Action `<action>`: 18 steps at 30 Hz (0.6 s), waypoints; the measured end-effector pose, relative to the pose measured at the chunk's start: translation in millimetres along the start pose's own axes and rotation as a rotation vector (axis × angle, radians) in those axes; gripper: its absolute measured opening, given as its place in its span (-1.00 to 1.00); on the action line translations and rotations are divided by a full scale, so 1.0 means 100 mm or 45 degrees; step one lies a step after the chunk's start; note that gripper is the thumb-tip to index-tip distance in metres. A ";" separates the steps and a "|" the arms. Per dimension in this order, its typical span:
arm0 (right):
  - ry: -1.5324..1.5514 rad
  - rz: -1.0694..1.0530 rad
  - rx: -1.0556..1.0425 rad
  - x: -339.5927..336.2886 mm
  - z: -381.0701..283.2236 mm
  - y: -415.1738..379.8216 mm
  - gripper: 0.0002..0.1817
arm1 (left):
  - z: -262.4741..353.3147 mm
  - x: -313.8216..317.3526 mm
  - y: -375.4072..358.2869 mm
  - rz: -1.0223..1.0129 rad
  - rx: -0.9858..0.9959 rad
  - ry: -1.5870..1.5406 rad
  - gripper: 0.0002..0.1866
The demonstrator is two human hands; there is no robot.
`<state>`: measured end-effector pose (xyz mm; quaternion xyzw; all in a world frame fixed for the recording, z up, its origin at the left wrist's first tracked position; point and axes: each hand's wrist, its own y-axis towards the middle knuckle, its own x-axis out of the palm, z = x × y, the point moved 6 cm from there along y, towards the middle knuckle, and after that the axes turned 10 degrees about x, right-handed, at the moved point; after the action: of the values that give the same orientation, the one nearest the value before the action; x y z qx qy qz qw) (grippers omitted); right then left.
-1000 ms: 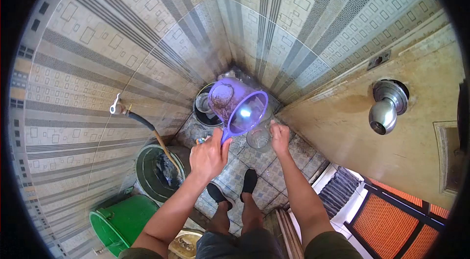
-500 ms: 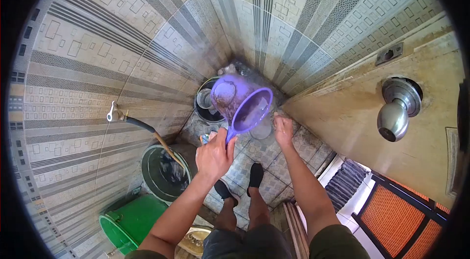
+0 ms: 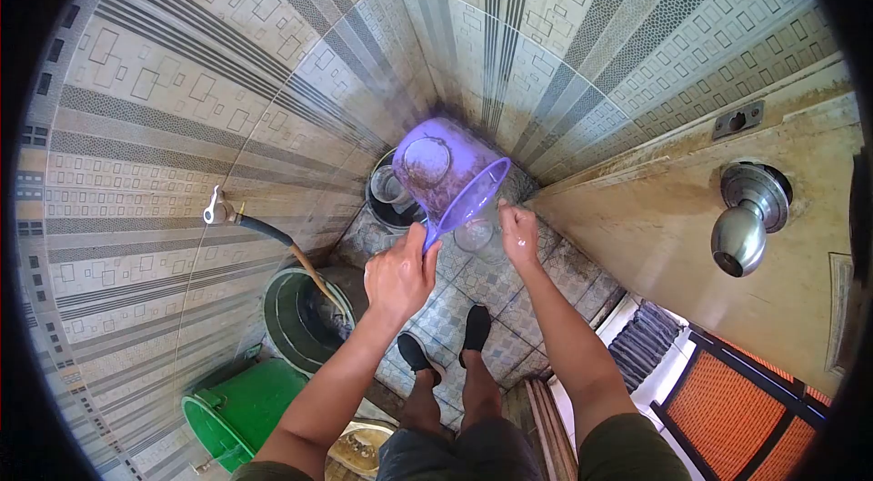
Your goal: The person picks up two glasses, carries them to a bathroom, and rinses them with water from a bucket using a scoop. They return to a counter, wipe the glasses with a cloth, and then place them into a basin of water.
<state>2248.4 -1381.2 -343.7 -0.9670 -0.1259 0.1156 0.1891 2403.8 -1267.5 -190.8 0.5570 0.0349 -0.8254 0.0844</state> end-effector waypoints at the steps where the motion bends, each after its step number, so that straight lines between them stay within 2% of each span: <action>1: 0.001 0.001 -0.002 0.03 0.03 0.05 -0.46 | 0.00 0.01 -0.01 -0.014 0.000 0.004 -0.75; 3: -0.007 0.139 -0.016 0.05 0.13 0.14 -0.48 | 0.00 0.05 -0.04 -0.010 0.004 -0.001 -0.76; 7: 0.024 0.193 0.100 0.15 0.28 0.20 -0.52 | 0.04 0.11 -0.06 0.000 -0.012 -0.048 -0.77; 10: -0.194 0.257 0.119 0.22 0.42 0.26 -0.59 | 0.10 0.14 -0.06 0.011 0.061 -0.032 -0.79; 12: -0.389 0.322 -0.145 0.28 0.42 0.28 -0.65 | 0.12 0.16 -0.06 0.026 0.080 -0.032 -0.79; 16: -0.506 0.417 -0.262 0.34 0.36 0.28 -0.66 | 0.08 0.21 -0.06 0.063 0.083 0.011 -0.80; 18: -0.613 0.273 -0.196 0.36 0.26 0.29 -0.64 | 0.01 0.22 -0.06 0.061 0.046 0.029 -0.81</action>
<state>2281.4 -1388.2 -385.4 -0.9309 -0.0727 0.3517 0.0665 2393.6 -1264.1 -210.4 0.5684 0.0077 -0.8174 0.0936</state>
